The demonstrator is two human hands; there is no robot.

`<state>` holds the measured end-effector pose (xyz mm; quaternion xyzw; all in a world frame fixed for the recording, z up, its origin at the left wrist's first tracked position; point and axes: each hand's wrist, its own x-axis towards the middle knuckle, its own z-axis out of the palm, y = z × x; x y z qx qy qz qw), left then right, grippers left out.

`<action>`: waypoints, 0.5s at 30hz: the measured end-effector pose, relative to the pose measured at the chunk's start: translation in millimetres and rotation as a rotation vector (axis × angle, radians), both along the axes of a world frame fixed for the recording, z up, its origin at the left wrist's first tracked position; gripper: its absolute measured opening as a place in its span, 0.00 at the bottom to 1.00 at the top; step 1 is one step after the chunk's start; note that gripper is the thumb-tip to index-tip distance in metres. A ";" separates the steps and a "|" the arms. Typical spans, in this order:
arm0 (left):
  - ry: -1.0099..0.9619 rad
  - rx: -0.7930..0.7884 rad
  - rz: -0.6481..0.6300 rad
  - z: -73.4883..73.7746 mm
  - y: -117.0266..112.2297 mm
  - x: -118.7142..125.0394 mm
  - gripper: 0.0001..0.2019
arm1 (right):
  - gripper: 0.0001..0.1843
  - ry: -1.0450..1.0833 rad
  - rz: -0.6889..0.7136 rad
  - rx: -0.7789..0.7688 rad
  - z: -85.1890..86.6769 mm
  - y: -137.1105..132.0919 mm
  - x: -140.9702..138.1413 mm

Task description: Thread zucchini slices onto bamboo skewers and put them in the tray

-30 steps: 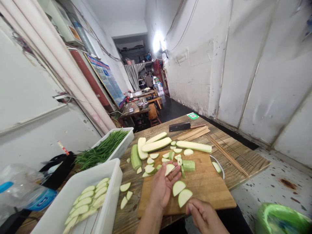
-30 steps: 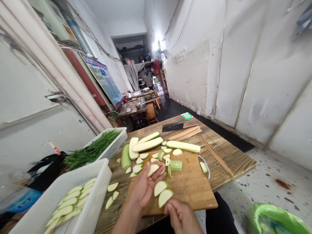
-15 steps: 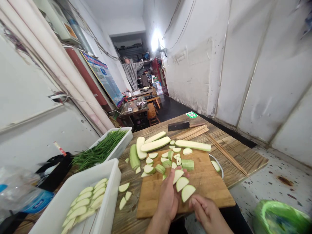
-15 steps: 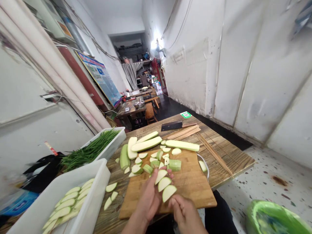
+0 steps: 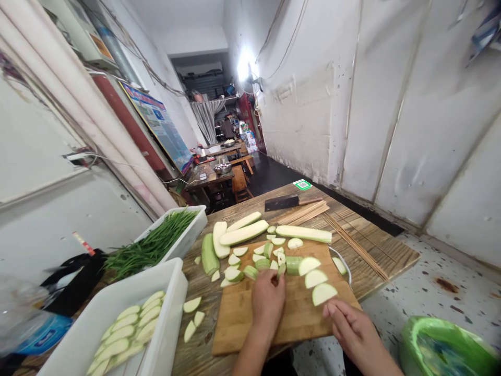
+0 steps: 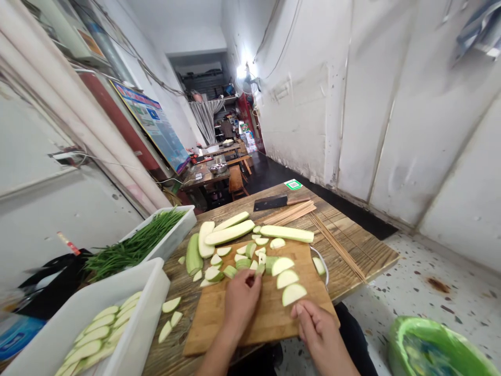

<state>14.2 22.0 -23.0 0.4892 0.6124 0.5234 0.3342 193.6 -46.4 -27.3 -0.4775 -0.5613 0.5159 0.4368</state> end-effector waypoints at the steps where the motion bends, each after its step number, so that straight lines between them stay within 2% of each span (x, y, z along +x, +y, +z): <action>1: -0.071 -0.019 0.012 3.2 1.5 -6.0 0.05 | 0.21 -0.005 0.034 0.002 1.3 -2.7 -2.3; 3: -0.297 -0.090 -0.006 11.4 2.6 -19.4 0.04 | 0.22 -0.013 0.109 -0.001 1.8 -8.0 -7.7; 6: -0.573 -0.232 -0.084 23.0 -0.6 -37.4 0.09 | 0.24 -0.007 0.215 -0.017 -1.2 -14.4 -16.7; 9: -0.693 -0.300 -0.113 28.3 -6.0 -48.9 0.09 | 0.25 -0.024 0.279 -0.044 -3.4 -17.9 -23.3; 13: -0.867 -0.331 -0.133 27.8 -9.1 -54.1 0.12 | 0.25 -0.080 0.314 -0.014 -2.8 -17.9 -25.6; 15: -0.942 -0.321 -0.130 26.7 -8.7 -53.5 0.09 | 0.26 -0.101 0.323 -0.001 -2.5 -17.1 -25.3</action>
